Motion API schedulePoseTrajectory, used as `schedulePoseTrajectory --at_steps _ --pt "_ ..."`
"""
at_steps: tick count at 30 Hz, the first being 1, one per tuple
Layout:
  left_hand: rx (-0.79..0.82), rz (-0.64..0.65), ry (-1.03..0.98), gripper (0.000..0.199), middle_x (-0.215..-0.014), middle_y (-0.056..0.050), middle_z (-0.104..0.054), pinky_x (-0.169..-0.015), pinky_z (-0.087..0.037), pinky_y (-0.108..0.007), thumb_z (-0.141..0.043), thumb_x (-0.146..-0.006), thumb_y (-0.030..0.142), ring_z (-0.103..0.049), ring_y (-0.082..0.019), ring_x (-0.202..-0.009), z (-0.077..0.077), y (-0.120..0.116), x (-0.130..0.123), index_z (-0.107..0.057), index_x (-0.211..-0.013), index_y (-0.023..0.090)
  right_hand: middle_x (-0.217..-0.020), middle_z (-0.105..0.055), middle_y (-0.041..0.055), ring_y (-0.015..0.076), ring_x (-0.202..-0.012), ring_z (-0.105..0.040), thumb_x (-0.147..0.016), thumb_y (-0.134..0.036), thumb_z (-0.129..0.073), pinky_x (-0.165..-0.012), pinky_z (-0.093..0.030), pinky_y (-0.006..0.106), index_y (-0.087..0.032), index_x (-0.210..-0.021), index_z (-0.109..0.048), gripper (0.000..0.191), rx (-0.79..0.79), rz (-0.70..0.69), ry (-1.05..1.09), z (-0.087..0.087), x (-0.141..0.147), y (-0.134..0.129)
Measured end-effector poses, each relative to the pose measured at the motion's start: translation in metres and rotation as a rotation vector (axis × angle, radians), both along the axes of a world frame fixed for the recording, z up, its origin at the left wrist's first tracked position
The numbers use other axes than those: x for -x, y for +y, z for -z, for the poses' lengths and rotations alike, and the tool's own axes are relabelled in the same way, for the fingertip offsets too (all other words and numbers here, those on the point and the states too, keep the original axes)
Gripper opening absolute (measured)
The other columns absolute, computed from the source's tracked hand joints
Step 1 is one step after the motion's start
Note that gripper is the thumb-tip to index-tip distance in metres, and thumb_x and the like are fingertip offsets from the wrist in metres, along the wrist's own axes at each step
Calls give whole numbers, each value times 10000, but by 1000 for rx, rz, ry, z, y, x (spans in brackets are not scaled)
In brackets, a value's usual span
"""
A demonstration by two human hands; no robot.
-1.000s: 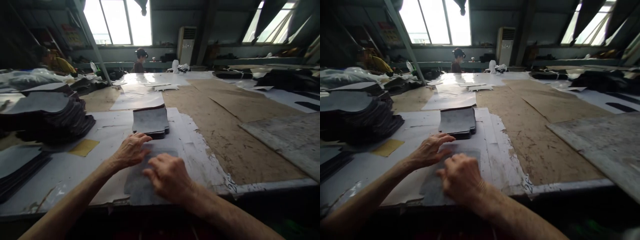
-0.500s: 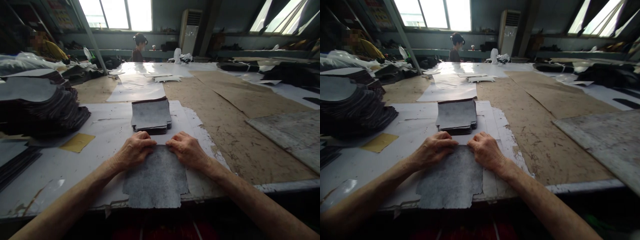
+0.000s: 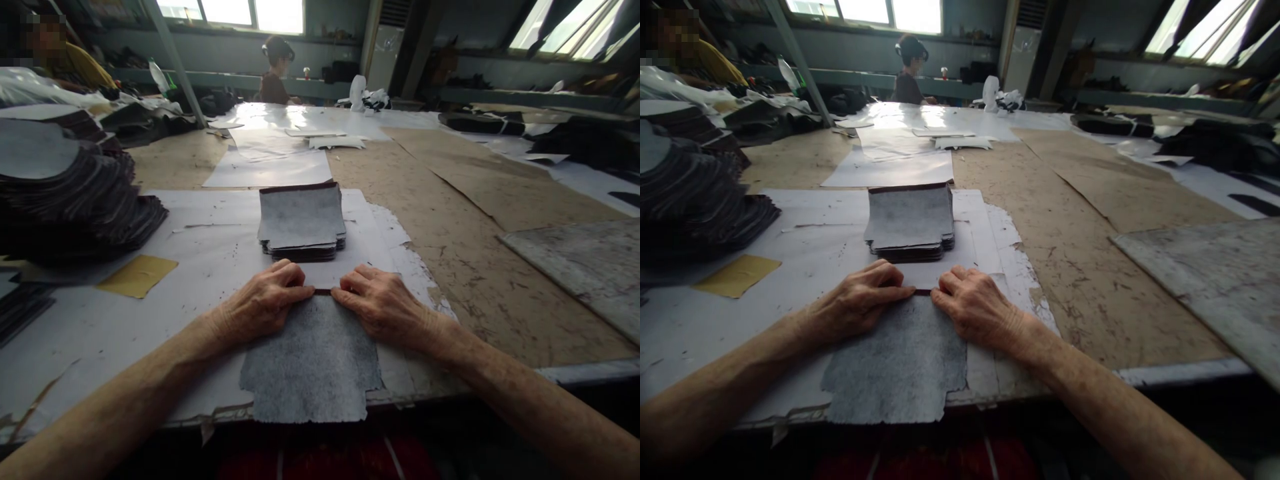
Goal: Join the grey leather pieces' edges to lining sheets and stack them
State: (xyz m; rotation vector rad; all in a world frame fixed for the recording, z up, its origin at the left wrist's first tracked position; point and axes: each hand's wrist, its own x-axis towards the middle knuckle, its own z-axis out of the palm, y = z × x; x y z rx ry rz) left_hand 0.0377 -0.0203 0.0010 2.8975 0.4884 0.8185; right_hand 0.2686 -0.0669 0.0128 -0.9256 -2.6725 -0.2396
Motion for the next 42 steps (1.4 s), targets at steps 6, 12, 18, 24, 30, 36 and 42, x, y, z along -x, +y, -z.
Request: schedulePoseTrajectory --at_steps 6,12,18,24,30,36,42 --pt "30 4 14 325 -803 -61 -509 -653 -457 -269 -397 -782 -33 -452 -148 -738 0 0 0 -640 -913 137 -812 -579 92 186 -747 -432 -841 -45 -394 -669 -433 303 -89 -870 -650 262 28 -64 -6 -3 -4 4" --pt "30 -9 14 322 -803 -48 -509 -650 -452 -254 -386 -810 -12 -453 -137 -733 -2 1 0 -634 -927 157 -833 -576 86 180 -776 -454 -831 -45 -408 -675 -446 300 -100 -831 -650 249 4 -82 30 -4 -6 8" --pt "40 -15 11 311 -800 -50 -517 -631 -447 -241 -389 -820 4 -457 -132 -719 -3 1 -1 -638 -926 157 -1017 -554 127 219 -917 -478 -802 -50 -440 -667 -440 312 -126 -786 -641 216 -63 -16 95 -2 -13 8" --pt "39 -17 18 309 -817 -53 -528 -646 -444 -248 -393 -823 9 -466 -134 -731 -1 2 -1 -639 -933 161 -833 -587 90 171 -745 -466 -837 -79 -442 -661 -429 305 -113 -803 -625 190 31 -9 87 -3 -22 6" --pt "56 -15 19 302 -796 -42 -512 -635 -430 -251 -400 -822 8 -457 -133 -715 0 2 -1 -634 -929 167 -781 -590 86 173 -735 -478 -876 -124 -434 -666 -437 306 -109 -828 -618 190 84 -20 120 -2 -29 7" --pt "83 -24 -17 310 -816 -32 -508 -641 -433 -240 -418 -823 22 -473 -124 -727 4 4 1 -625 -984 186 -812 -603 88 170 -778 -493 -877 -86 -419 -696 -460 306 -109 -900 -612 196 71 -78 194 4 -37 7" --pt "81 -37 -9 312 -814 -27 -513 -630 -428 -229 -427 -825 33 -478 -120 -720 5 5 1 -623 -993 208 -817 -609 79 161 -761 -493 -891 -118 -426 -686 -464 306 -120 -886 -594 167 84 -70 244 7 -39 8"
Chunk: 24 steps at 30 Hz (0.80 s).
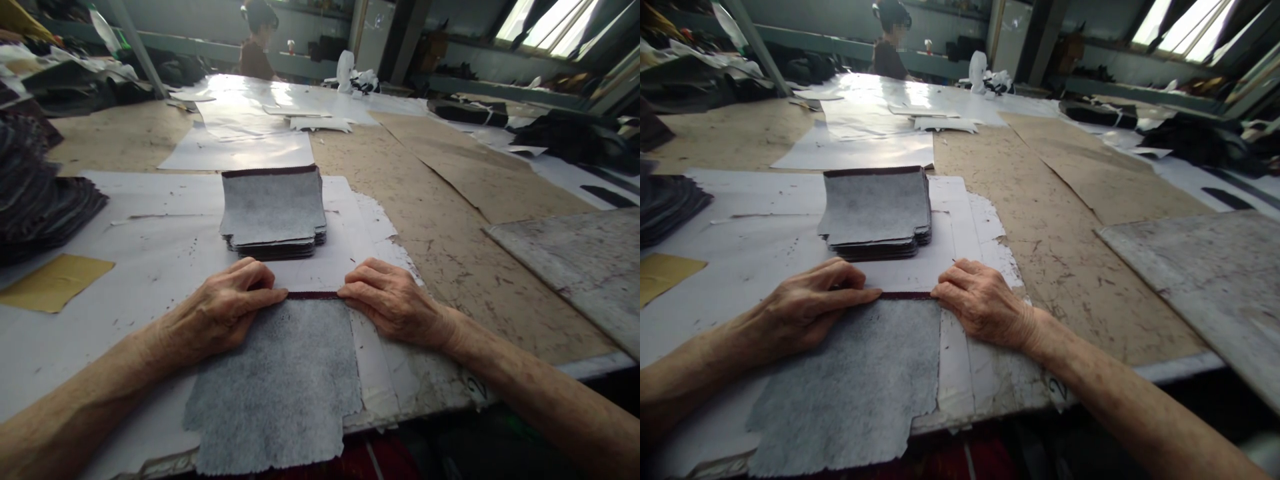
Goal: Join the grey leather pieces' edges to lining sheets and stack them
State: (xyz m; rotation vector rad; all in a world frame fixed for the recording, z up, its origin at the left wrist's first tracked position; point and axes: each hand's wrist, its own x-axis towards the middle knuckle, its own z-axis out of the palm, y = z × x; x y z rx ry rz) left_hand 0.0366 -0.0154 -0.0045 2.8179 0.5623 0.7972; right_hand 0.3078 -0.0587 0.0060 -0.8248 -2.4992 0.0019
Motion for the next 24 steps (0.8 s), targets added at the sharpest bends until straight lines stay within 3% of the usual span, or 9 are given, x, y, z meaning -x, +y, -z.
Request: schedulePoseTrajectory --at_steps 9,11,16,19,24 --pt "0 0 33 308 -810 -29 -510 -645 -433 -243 -412 -821 19 -472 -131 -729 -5 -2 -1 -628 -945 200 -914 -620 102 193 -844 -499 -875 -41 -338 -758 -479 354 -97 -943 -615 291 -23 6 -196 -5 -2 -8" --pt "-16 7 26 310 -813 -36 -515 -642 -434 -248 -404 -818 13 -470 -135 -729 -6 -3 -1 -631 -928 194 -906 -626 88 176 -844 -522 -889 -82 -385 -759 -485 331 -118 -941 -624 247 15 62 -75 -2 -6 -8" --pt "-26 25 16 327 -804 -50 -522 -638 -435 -268 -383 -807 2 -465 -143 -726 -5 -1 -1 -643 -899 177 -808 -647 32 127 -745 -589 -829 -121 -555 -703 -491 261 -157 -833 -622 76 156 385 252 4 -13 -7" --pt "-28 28 22 334 -799 -51 -526 -637 -439 -268 -379 -809 6 -465 -144 -726 -3 -1 -1 -652 -897 178 -792 -648 52 152 -767 -573 -828 -93 -521 -715 -481 283 -140 -813 -624 114 34 385 215 0 2 -11" --pt "-56 20 -3 351 -774 -41 -523 -641 -447 -264 -376 -797 1 -457 -136 -711 -5 -3 -2 -659 -895 183 -793 -625 88 190 -738 -489 -818 -55 -406 -676 -446 316 -113 -817 -640 241 -126 251 -39 -5 57 -14"
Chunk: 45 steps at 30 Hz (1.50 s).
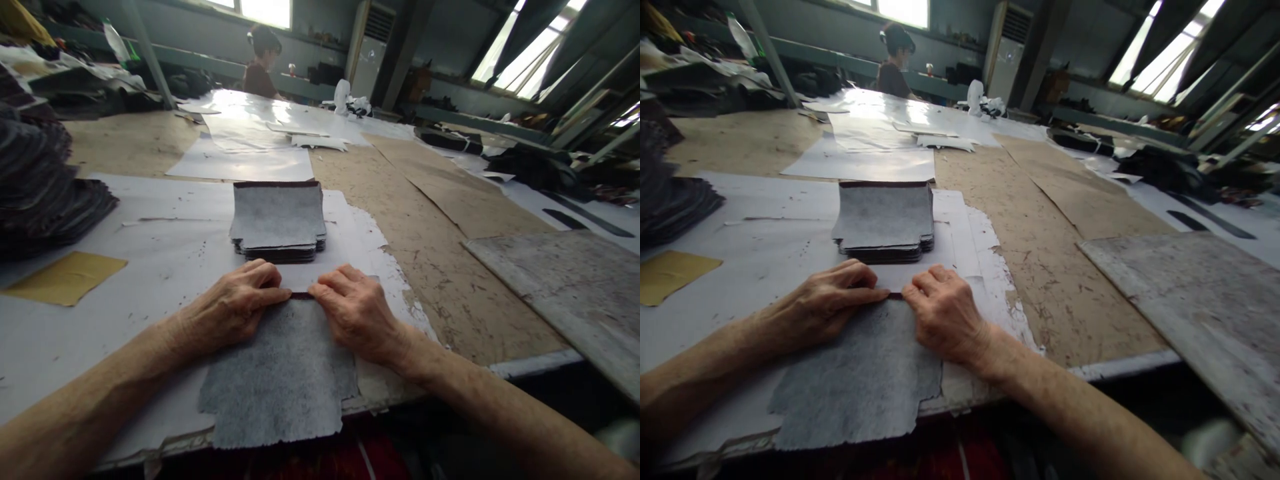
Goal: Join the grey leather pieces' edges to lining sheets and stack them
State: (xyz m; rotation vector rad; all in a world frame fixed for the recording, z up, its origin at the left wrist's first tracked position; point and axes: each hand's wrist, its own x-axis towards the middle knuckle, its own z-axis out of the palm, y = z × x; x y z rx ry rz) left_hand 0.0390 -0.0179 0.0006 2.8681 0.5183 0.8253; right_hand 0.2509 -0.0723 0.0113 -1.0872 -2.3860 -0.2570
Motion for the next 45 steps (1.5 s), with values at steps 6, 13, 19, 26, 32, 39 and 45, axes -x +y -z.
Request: schedulePoseTrajectory --at_steps 6,13,19,26,32,39,45 --pt "78 -13 -11 353 -754 -43 -505 -646 -453 -260 -359 -807 5 -470 -133 -707 -4 -2 1 -673 -850 161 -669 -546 91 203 -649 -416 -762 -19 -377 -574 -378 315 -115 -709 -617 265 -45 -17 -126 10 30 6" --pt "212 -106 -97 254 -874 -57 -553 -687 -493 -237 -473 -850 101 -546 -114 -786 0 4 14 -634 -1040 147 -673 -498 67 185 -666 -385 -748 -5 -379 -598 -366 291 -119 -705 -598 250 -16 -91 -38 14 19 10" --pt "267 -162 -46 174 -807 -30 -571 -649 -500 -226 -516 -838 146 -562 -102 -726 -3 7 27 -679 -893 169 -685 -494 74 184 -668 -386 -769 -5 -369 -611 -379 289 -116 -708 -586 251 28 -98 11 15 22 12" --pt "201 -69 20 288 -820 -43 -578 -650 -489 -220 -433 -847 62 -555 -107 -731 -3 8 40 -669 -973 167 -720 -520 77 195 -691 -397 -789 -13 -369 -614 -398 302 -96 -848 -622 272 23 -136 -43 15 19 13" --pt "7 -9 81 429 -856 -72 -547 -687 -492 -275 -364 -754 -47 -505 -153 -781 0 2 43 -596 -1064 136 -766 -567 98 220 -718 -439 -789 -28 -434 -612 -400 345 -100 -806 -630 210 -37 -148 -317 0 28 10" --pt "-78 -32 122 334 -818 -82 -552 -702 -490 -318 -372 -777 -15 -476 -172 -758 0 -1 39 -592 -1002 98 -709 -565 103 213 -633 -439 -799 -28 -399 -545 -375 331 -96 -765 -619 232 -85 -112 -261 1 56 12" --pt "-23 -28 123 337 -845 -85 -558 -721 -484 -332 -381 -791 12 -487 -177 -775 -2 1 41 -590 -1035 113 -676 -534 91 197 -627 -408 -776 5 -341 -577 -396 310 -111 -689 -601 298 16 -148 -84 12 58 16"
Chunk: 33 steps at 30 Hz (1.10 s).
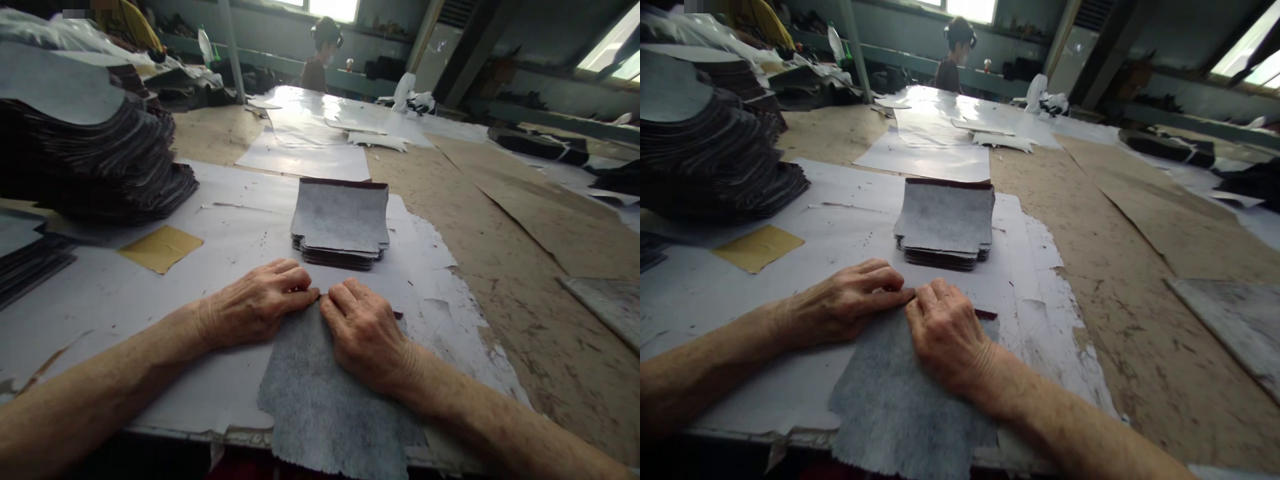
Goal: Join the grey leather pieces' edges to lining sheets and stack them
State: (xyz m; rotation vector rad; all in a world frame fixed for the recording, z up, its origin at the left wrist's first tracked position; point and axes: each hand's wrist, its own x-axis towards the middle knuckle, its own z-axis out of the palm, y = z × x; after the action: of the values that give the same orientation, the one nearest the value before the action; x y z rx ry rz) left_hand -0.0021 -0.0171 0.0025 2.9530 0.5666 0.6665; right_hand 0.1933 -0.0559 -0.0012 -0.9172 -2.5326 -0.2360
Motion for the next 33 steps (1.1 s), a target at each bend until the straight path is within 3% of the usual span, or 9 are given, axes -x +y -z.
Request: schedulePoseTrajectory --at_steps 4,8,11,15,27,33 --pt "78 7 -66 383 -879 -73 -573 -743 -479 -313 -393 -789 10 -512 -162 -814 0 4 11 -578 -1086 163 -707 -535 98 197 -662 -404 -779 -1 -322 -604 -412 311 -106 -699 -605 312 73 -62 64 0 -6 4" --pt "101 -62 -184 264 -793 -42 -588 -655 -455 -279 -465 -814 77 -518 -135 -714 -6 2 22 -621 -998 184 -739 -538 114 202 -685 -403 -776 4 -319 -634 -427 333 -73 -763 -612 304 140 -91 97 1 -8 8" --pt "237 -64 -90 205 -633 -5 -538 -573 -405 -257 -492 -816 124 -488 -115 -589 -13 -5 24 -662 -920 173 -777 -537 120 206 -718 -410 -772 10 -322 -677 -441 349 -32 -899 -612 319 185 -116 120 2 -8 10" --pt "393 -74 40 215 -581 10 -516 -560 -376 -245 -501 -807 136 -489 -111 -572 -18 -9 23 -687 -904 184 -795 -510 99 202 -741 -397 -774 0 -335 -687 -446 346 -59 -1041 -598 379 229 -115 125 2 -9 12" --pt "451 -89 36 221 -577 6 -528 -570 -377 -251 -510 -786 151 -508 -126 -588 -18 -8 24 -698 -897 189 -824 -449 71 191 -759 -403 -773 -42 -380 -665 -405 336 -197 -1225 -551 508 342 -57 46 2 -8 17" --pt "449 -85 33 224 -584 2 -527 -579 -378 -254 -501 -783 145 -508 -127 -593 -19 -8 23 -695 -890 178 -816 -449 83 197 -733 -403 -758 -41 -387 -640 -393 328 -201 -1234 -539 526 288 -3 -37 0 -4 13"
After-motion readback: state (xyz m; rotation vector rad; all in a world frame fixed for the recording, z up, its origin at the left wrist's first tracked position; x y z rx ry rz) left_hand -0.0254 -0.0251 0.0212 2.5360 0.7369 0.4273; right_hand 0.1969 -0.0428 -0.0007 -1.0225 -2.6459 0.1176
